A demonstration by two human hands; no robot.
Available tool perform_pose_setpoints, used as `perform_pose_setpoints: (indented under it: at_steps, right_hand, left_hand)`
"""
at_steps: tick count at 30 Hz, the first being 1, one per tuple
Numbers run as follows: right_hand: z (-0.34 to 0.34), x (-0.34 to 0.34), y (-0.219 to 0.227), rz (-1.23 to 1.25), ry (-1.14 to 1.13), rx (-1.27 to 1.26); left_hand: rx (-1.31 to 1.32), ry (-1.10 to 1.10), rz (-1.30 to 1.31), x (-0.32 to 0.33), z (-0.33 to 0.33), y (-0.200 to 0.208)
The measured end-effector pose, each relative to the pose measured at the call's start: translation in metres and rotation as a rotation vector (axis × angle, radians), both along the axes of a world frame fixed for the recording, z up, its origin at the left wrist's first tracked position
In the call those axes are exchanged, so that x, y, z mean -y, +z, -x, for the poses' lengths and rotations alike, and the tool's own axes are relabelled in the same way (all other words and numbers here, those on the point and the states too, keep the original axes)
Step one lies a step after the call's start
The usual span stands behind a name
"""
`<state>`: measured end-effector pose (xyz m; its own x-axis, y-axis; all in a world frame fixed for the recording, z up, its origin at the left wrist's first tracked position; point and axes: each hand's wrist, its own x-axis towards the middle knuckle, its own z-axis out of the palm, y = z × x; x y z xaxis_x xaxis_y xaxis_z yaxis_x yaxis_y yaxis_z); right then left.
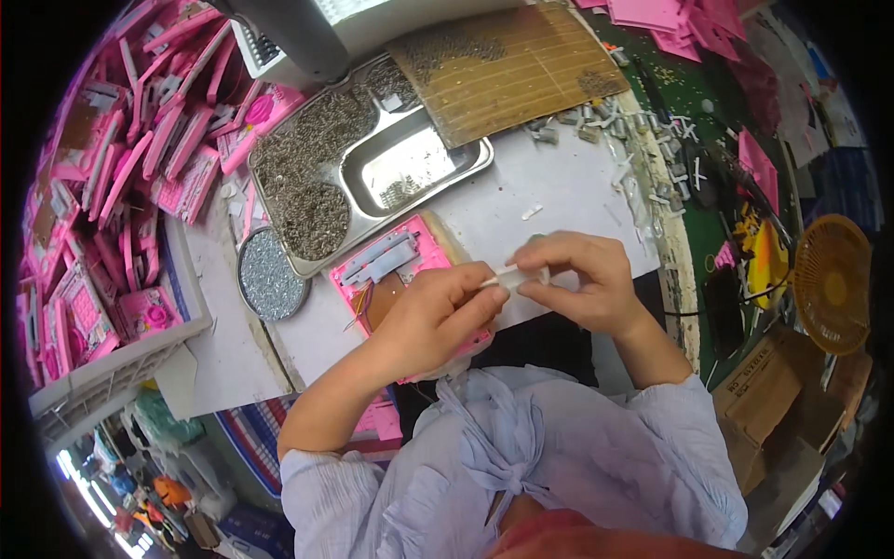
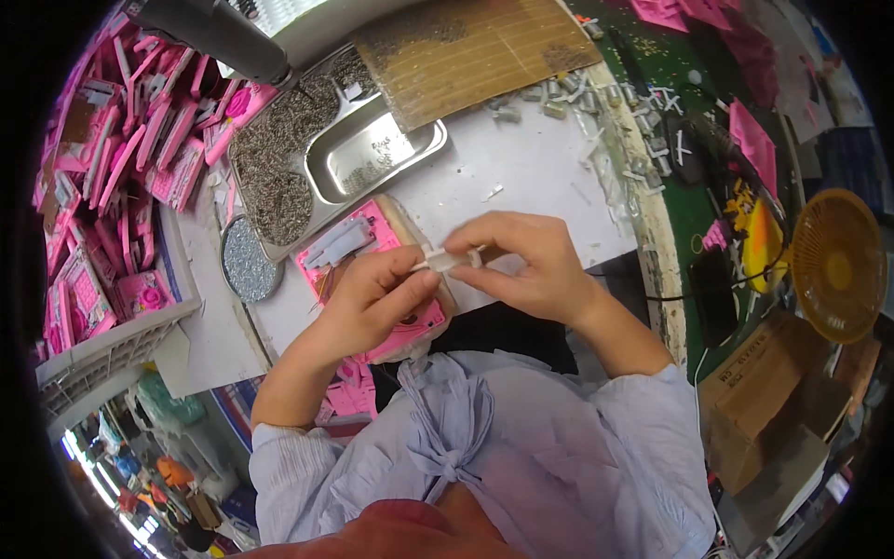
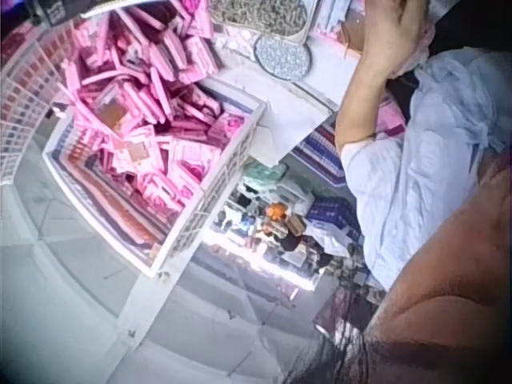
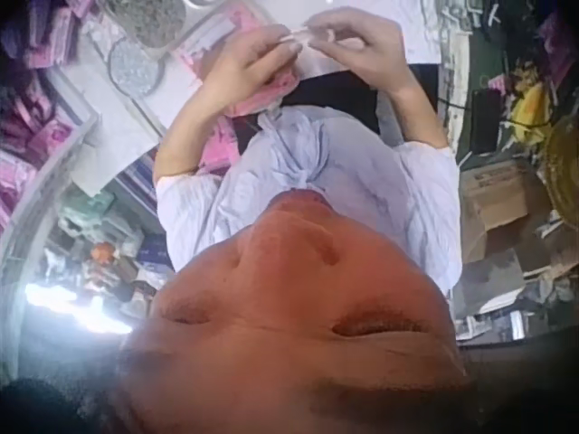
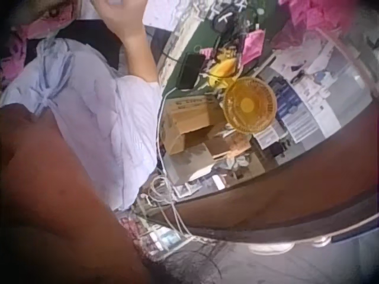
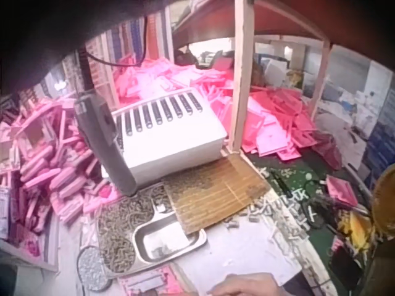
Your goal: Assembling the internal components of a pink electronic toy, including soldering wires and using an electric screwdriver to secure the housing.
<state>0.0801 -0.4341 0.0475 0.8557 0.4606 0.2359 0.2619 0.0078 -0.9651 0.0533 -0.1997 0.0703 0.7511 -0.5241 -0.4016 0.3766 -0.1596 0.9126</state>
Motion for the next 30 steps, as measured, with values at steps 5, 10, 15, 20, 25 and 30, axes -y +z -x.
perform_pose_setpoints:
  at_steps: [5,10,15,20,25,30]
  right_hand:
    - [-0.003,0.017,-0.004,0.181,0.142,0.337]
    - [-0.003,0.032,-0.015,0.229,-0.015,0.199]
    - [-0.007,0.029,-0.020,0.230,-0.006,0.197]
    - [-0.006,0.038,-0.022,0.254,-0.049,0.163]
    - [-0.003,0.039,-0.020,0.286,-0.051,0.115]
    - [0.000,0.037,-0.016,0.300,-0.075,0.115]
  left_hand:
    - [0.236,-0.308,-0.119,-0.014,-0.014,0.010]
    - [0.770,0.094,-0.722,-0.047,-0.093,-0.004]
    - [0.992,0.006,-0.989,-0.043,-0.139,-0.042]
    - [0.974,-0.070,-1.048,-0.037,-0.149,-0.046]
    - [1.016,-0.147,-1.011,-0.040,-0.153,-0.064]
    - [1.070,-0.097,-1.052,-0.041,-0.145,-0.070]
